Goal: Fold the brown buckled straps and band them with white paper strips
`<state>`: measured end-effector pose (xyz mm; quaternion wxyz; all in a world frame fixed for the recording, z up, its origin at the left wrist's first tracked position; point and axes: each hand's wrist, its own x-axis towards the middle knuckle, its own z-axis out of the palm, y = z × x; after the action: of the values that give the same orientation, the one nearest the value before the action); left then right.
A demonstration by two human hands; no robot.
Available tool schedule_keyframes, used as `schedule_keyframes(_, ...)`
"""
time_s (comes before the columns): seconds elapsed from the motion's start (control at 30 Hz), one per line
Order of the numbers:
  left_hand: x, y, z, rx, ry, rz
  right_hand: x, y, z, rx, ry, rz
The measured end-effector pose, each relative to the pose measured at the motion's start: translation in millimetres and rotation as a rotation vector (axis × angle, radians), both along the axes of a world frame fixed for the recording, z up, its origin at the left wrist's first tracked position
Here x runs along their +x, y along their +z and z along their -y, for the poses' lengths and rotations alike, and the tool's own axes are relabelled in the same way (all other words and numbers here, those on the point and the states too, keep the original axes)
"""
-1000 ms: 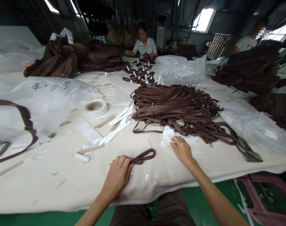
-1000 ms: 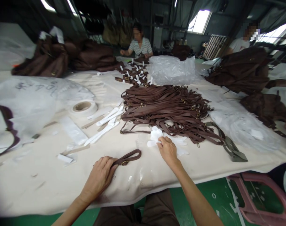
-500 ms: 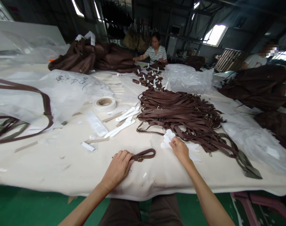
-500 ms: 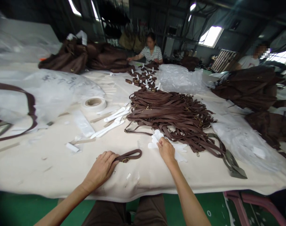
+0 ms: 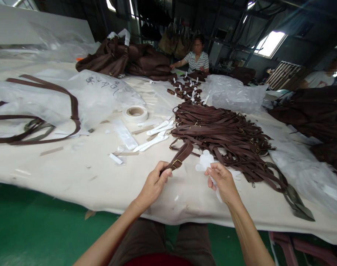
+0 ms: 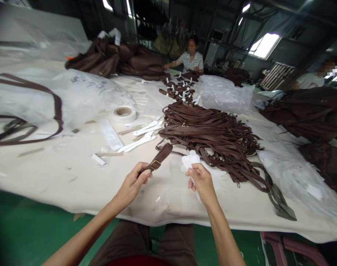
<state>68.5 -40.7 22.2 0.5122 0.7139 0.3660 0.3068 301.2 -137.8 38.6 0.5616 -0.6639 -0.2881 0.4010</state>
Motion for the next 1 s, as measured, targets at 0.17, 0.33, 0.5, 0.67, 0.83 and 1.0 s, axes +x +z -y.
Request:
schedule_keyframes(0.17,17.1,11.4,30.4,-0.115,-0.235,0.111,-45.3,-17.7,4.6,-0.079,-0.041,-0.122)
schedule_keyframes(0.33,19.0,5.9,38.7,-0.270,-0.258,0.225,-72.4,-24.2,10.5,0.028,-0.097,-0.271)
schedule_keyframes(0.5,14.4,2.2,32.8,-0.343,-0.309,0.226,-75.3,-27.7,15.5,0.028,-0.063,-0.218)
schedule_keyframes(0.67,11.9,-0.9,23.3,-0.128,-0.316,0.029,-77.8,-31.1,18.8,-0.049,-0.022,-0.153)
schedule_keyframes(0.83,12.4,-13.6,16.2,0.143,-0.244,-0.190,-79.7,-40.7,31.1,-0.129,0.140,-0.173)
schedule_keyframes(1.0,12.5,-32.7,18.8,0.197,-0.185,-0.319,-79.7,-52.4,48.5,-0.136,0.181,0.055)
